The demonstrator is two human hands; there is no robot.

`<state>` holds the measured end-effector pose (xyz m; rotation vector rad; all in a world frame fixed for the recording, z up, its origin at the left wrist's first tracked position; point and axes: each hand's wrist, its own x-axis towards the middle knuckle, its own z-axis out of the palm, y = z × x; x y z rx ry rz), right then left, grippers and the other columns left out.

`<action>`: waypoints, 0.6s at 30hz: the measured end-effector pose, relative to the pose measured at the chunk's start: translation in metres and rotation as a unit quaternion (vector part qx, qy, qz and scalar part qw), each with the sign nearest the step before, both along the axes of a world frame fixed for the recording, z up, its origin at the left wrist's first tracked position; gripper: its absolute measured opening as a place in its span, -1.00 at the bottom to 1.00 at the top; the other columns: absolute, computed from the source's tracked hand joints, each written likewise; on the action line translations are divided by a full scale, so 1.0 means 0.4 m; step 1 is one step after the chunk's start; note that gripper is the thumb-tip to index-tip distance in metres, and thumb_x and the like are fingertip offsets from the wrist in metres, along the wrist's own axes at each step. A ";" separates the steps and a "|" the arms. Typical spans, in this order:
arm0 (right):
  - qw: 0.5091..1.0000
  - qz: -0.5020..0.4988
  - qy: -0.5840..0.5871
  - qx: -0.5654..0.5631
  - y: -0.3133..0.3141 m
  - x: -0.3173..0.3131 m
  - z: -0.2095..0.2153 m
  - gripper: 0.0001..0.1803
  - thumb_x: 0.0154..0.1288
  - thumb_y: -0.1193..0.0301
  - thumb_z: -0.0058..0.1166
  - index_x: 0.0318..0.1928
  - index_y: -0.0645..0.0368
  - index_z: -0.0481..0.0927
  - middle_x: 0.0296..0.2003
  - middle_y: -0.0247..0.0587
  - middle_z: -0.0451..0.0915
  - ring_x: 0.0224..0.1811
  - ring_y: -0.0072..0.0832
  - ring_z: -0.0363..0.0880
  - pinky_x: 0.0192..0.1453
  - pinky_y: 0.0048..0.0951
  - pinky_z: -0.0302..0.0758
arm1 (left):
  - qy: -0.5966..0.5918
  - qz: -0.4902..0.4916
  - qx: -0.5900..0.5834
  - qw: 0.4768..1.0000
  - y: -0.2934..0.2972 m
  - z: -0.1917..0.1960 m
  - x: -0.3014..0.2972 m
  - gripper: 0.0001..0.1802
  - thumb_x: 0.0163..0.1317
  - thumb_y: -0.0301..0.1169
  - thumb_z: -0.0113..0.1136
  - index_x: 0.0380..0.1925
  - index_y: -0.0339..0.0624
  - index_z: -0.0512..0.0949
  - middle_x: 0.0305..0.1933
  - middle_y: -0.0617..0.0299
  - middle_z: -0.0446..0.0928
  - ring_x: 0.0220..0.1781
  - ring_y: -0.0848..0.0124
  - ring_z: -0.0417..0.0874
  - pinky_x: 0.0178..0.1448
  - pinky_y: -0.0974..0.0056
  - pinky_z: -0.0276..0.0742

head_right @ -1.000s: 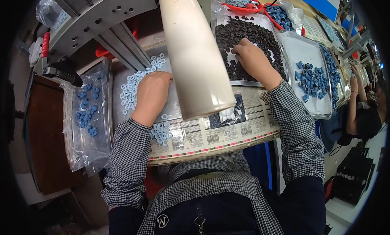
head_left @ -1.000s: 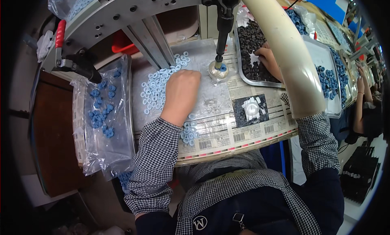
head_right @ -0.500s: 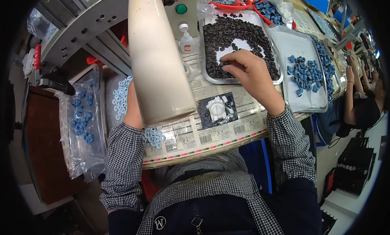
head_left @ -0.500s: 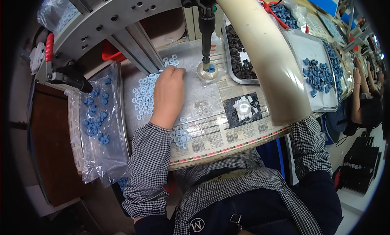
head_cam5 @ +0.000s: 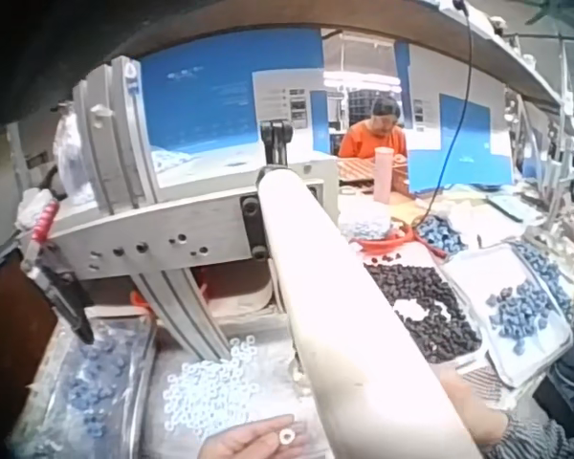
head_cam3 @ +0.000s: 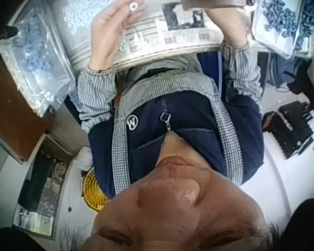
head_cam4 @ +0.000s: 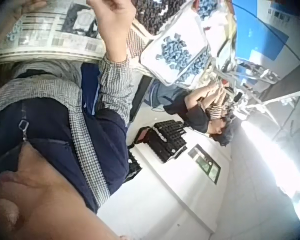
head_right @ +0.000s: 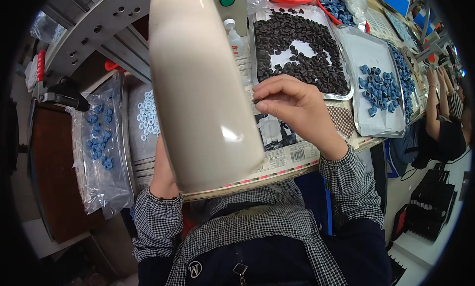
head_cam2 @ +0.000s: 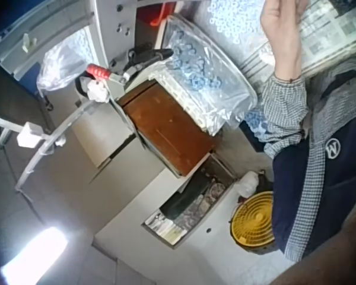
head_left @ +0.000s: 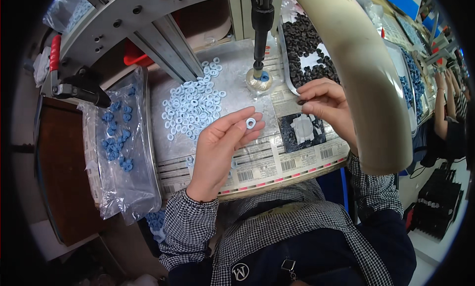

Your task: Using a manual press machine to join small plastic and metal components at a workstation.

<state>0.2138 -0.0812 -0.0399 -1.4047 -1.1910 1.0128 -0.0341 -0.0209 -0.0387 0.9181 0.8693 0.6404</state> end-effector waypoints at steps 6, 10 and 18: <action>0.970 0.097 -0.157 0.159 -0.004 -0.088 -0.001 -0.77 0.17 0.62 0.34 -0.13 0.27 0.67 -0.11 -0.16 0.67 -0.10 -0.45 0.67 -0.05 -0.49 0.64 | -0.045 -0.042 0.075 0.995 -0.017 -0.040 0.009 -0.65 0.52 -0.50 -0.03 0.23 -0.40 0.47 0.16 -0.05 0.59 0.18 0.27 0.66 0.32 0.29 0.60; 0.959 0.051 -0.228 0.161 -0.013 -0.108 -0.086 -0.72 0.11 0.62 0.35 -0.12 0.22 0.68 -0.19 -0.17 0.70 -0.18 -0.39 0.68 -0.16 -0.44 0.60 | 0.007 -0.042 0.077 0.996 -0.027 -0.021 0.016 -0.65 0.51 -0.52 -0.02 0.22 -0.39 0.48 0.12 0.01 0.61 0.13 0.36 0.66 0.28 0.34 0.61; 0.927 0.087 -0.270 0.245 0.007 -0.127 -0.061 -0.67 0.05 0.61 0.38 -0.12 0.21 0.66 -0.20 -0.23 0.70 -0.19 -0.34 0.67 -0.14 -0.40 0.58 | -0.110 0.003 -0.030 0.993 -0.029 -0.091 0.020 -0.77 0.41 -0.58 0.14 0.02 -0.41 0.54 -0.03 0.05 0.66 0.00 0.39 0.71 0.16 0.34 0.68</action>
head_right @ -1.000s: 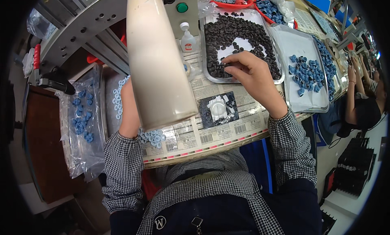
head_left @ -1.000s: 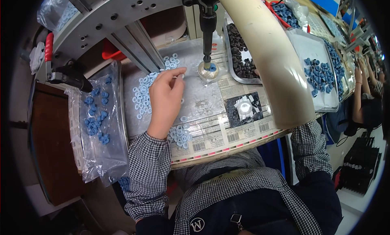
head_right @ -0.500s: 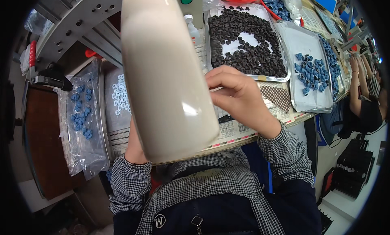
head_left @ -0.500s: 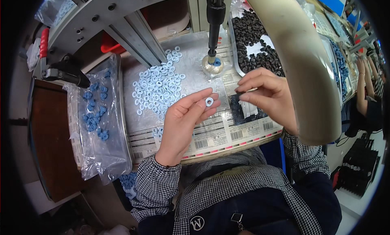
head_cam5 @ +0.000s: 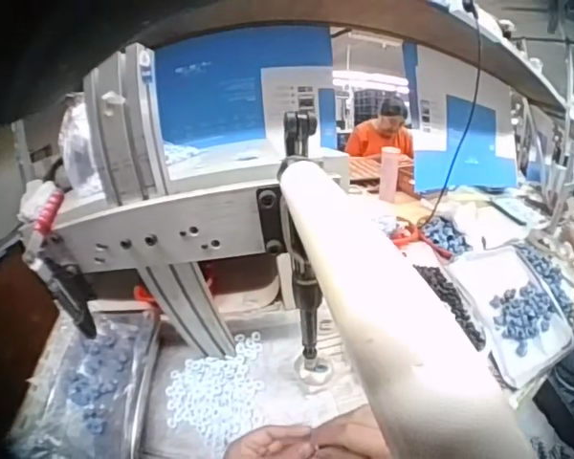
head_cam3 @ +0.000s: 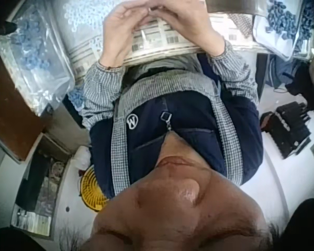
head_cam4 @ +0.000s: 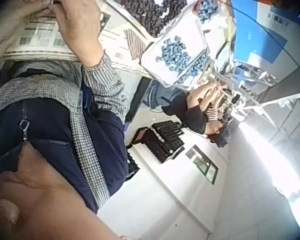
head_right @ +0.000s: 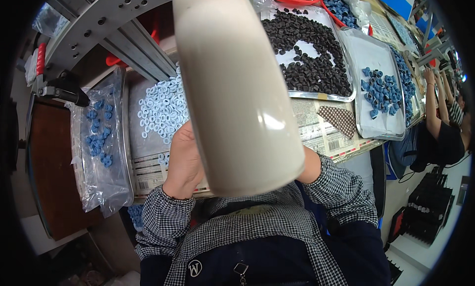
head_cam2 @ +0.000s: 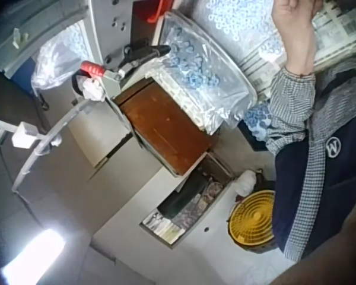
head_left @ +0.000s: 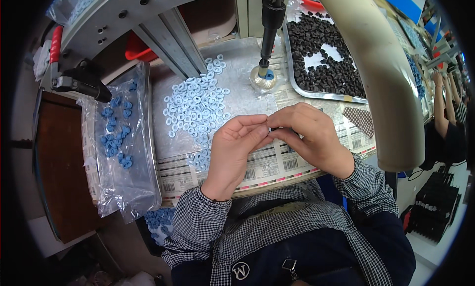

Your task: Using a manual press machine to join small plastic and metal components at a workstation.

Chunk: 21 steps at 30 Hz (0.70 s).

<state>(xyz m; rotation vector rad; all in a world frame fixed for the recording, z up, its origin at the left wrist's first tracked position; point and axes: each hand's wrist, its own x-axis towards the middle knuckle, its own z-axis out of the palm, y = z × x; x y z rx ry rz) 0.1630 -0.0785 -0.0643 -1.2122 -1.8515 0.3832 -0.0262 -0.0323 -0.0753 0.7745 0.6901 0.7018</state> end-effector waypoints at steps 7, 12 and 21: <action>0.998 -0.033 0.019 -0.048 -0.012 -0.006 0.029 -0.67 0.07 0.61 0.39 -0.10 0.25 0.68 -0.24 -0.21 0.67 -0.24 -0.43 0.65 -0.18 -0.47 0.59 | -0.037 -0.006 -0.029 0.999 0.000 -0.010 -0.004 -0.85 0.37 -0.59 0.19 -0.09 -0.41 0.59 -0.08 0.05 0.67 -0.05 0.38 0.72 0.12 0.33 0.70; 0.992 -0.041 0.060 -0.104 -0.014 -0.018 0.028 -0.68 0.08 0.61 0.39 -0.09 0.27 0.70 -0.27 -0.18 0.64 -0.27 -0.48 0.64 -0.20 -0.53 0.59 | -0.045 0.024 -0.020 0.999 -0.008 -0.016 -0.004 -0.85 0.37 -0.62 0.18 -0.10 -0.41 0.59 -0.09 0.04 0.67 -0.07 0.39 0.72 0.09 0.34 0.70; 0.989 0.006 0.063 -0.132 -0.001 -0.013 0.073 -0.71 0.13 0.61 0.36 -0.09 0.28 0.71 -0.31 -0.22 0.63 -0.34 -0.53 0.62 -0.22 -0.56 0.57 | 0.076 0.017 0.098 0.992 -0.007 0.075 -0.096 -0.78 0.39 -0.57 0.16 0.00 -0.39 0.58 0.01 0.03 0.66 0.00 0.34 0.71 0.08 0.31 0.67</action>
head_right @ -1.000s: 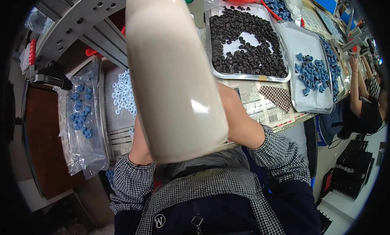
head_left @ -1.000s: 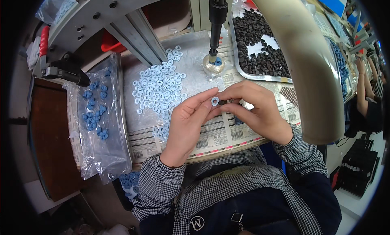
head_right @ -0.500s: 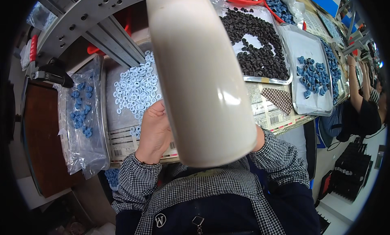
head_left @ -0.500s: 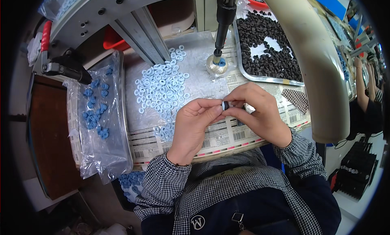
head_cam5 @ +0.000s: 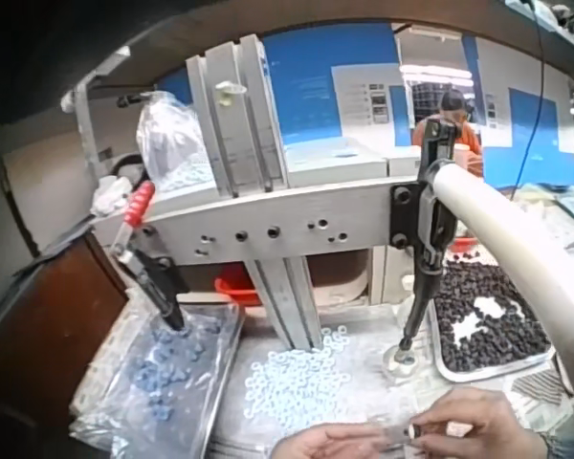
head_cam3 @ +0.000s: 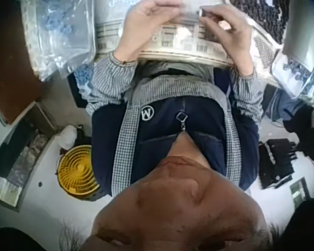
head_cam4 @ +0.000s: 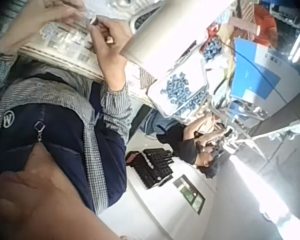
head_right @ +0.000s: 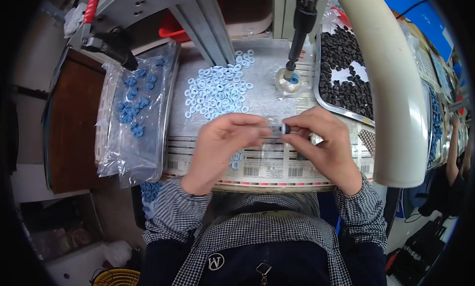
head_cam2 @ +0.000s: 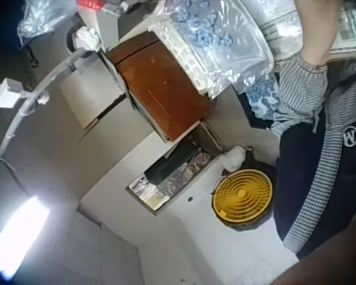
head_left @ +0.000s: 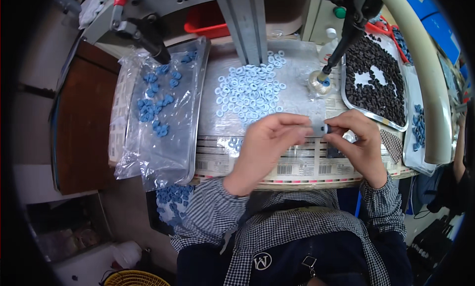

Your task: Using a manual press machine to join small plastic and metal components at a workstation.

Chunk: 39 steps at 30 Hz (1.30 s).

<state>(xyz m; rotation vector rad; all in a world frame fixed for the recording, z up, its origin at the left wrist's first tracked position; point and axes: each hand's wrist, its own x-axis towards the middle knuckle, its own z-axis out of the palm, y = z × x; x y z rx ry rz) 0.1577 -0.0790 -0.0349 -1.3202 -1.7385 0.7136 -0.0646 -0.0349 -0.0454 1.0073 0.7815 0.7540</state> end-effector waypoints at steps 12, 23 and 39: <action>0.995 -0.095 -0.038 0.019 -0.032 0.098 -0.015 -0.71 0.14 0.64 0.34 -0.08 0.30 0.69 -0.32 -0.26 0.60 -0.32 -0.61 0.57 -0.21 -0.59 0.53 | 0.668 0.086 0.404 0.620 0.111 -0.008 -0.514 -0.70 0.06 -0.56 0.36 -0.15 -0.22 0.69 -0.25 0.00 0.67 -0.08 0.04 0.62 0.04 0.11 0.51; 0.986 -0.072 -0.150 -0.004 -0.052 0.185 0.000 -0.74 0.15 0.59 0.35 -0.11 0.30 0.68 -0.34 -0.24 0.59 -0.35 -0.53 0.57 -0.21 -0.52 0.51 | 0.223 0.360 0.222 0.878 0.056 0.021 -0.413 -0.72 0.46 -0.49 0.08 0.10 -0.36 0.56 0.04 0.14 0.60 -0.09 0.46 0.61 -0.04 0.38 0.55; 0.940 -0.011 -0.340 -0.002 -0.071 0.167 -0.046 -0.76 0.09 0.49 0.36 -0.19 0.24 0.69 -0.32 -0.20 0.62 -0.34 -0.26 0.65 -0.27 -0.30 0.58 | -0.050 0.022 0.006 0.998 -0.062 -0.075 -0.012 -0.65 0.41 -0.65 0.05 0.19 -0.39 0.46 0.22 -0.04 0.55 -0.03 0.33 0.71 0.03 0.38 0.64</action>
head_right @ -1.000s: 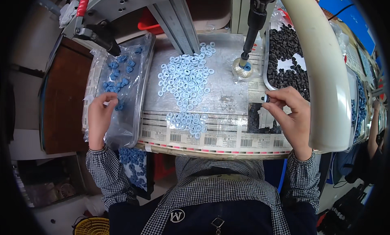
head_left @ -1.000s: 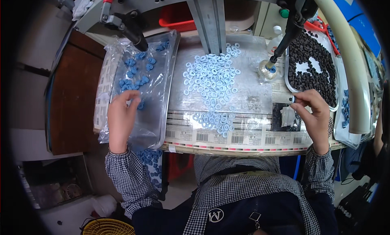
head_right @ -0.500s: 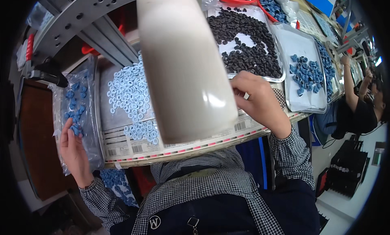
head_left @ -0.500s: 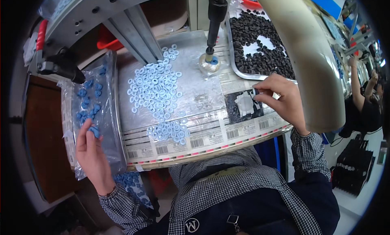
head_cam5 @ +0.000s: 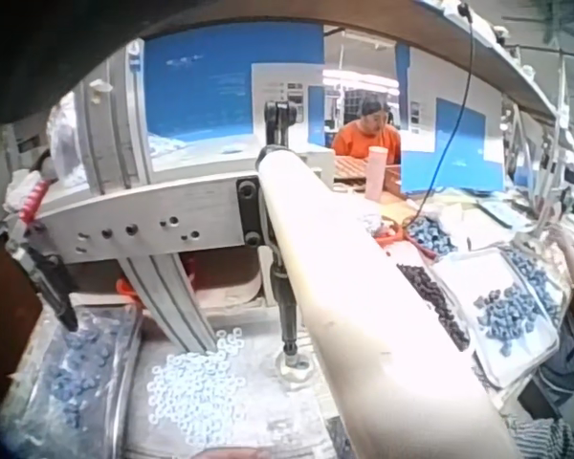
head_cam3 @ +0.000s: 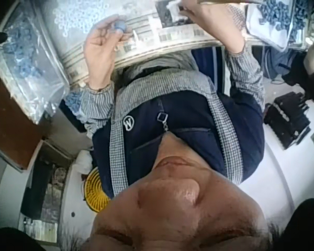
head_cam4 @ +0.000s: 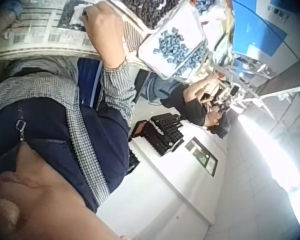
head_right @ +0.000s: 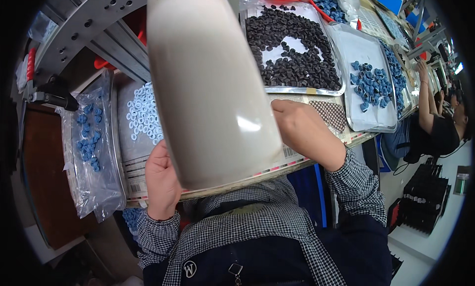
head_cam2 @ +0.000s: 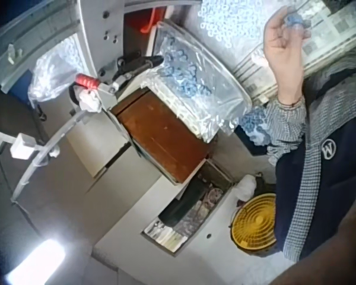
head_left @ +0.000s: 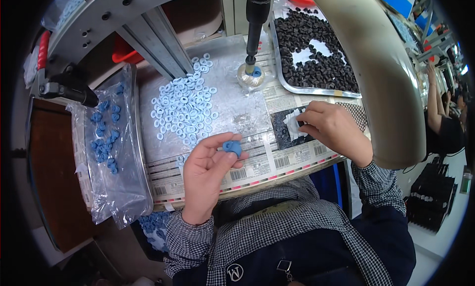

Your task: Using a manual press machine to join small plastic and metal components at a workstation.

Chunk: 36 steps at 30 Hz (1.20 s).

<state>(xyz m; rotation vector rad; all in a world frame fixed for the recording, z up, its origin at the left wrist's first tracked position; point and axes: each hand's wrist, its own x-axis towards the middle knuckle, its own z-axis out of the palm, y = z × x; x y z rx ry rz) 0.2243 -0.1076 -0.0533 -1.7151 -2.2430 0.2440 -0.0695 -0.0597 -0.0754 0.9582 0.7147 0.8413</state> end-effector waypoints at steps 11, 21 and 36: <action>0.971 0.026 0.236 0.043 0.014 -0.100 0.018 -0.67 0.08 0.52 0.42 -0.09 0.24 0.71 -0.29 -0.17 0.64 -0.30 -0.39 0.65 -0.27 -0.45 0.58 | 0.147 0.019 0.220 0.964 -0.002 -0.034 0.085 -0.63 0.30 -0.63 0.22 0.12 -0.26 0.53 0.01 0.09 0.65 -0.07 0.40 0.73 0.01 0.35 0.63; 0.967 0.060 0.239 0.059 0.048 -0.144 0.024 -0.65 0.06 0.52 0.42 -0.08 0.24 0.70 -0.31 -0.17 0.62 -0.32 -0.34 0.64 -0.28 -0.40 0.57 | 0.199 0.048 0.312 0.928 -0.004 -0.026 0.103 -0.53 0.24 -0.64 0.24 0.18 -0.25 0.48 -0.01 0.03 0.64 -0.09 0.28 0.75 0.00 0.27 0.65; 0.973 0.071 0.211 0.056 0.055 -0.161 0.056 -0.66 0.04 0.50 0.42 -0.11 0.23 0.71 -0.34 -0.17 0.62 -0.37 -0.31 0.64 -0.31 -0.37 0.56 | 0.211 0.041 0.357 0.909 -0.003 -0.011 0.104 -0.44 0.24 -0.70 0.20 0.27 -0.26 0.42 0.02 -0.07 0.64 -0.05 0.17 0.76 0.01 0.22 0.68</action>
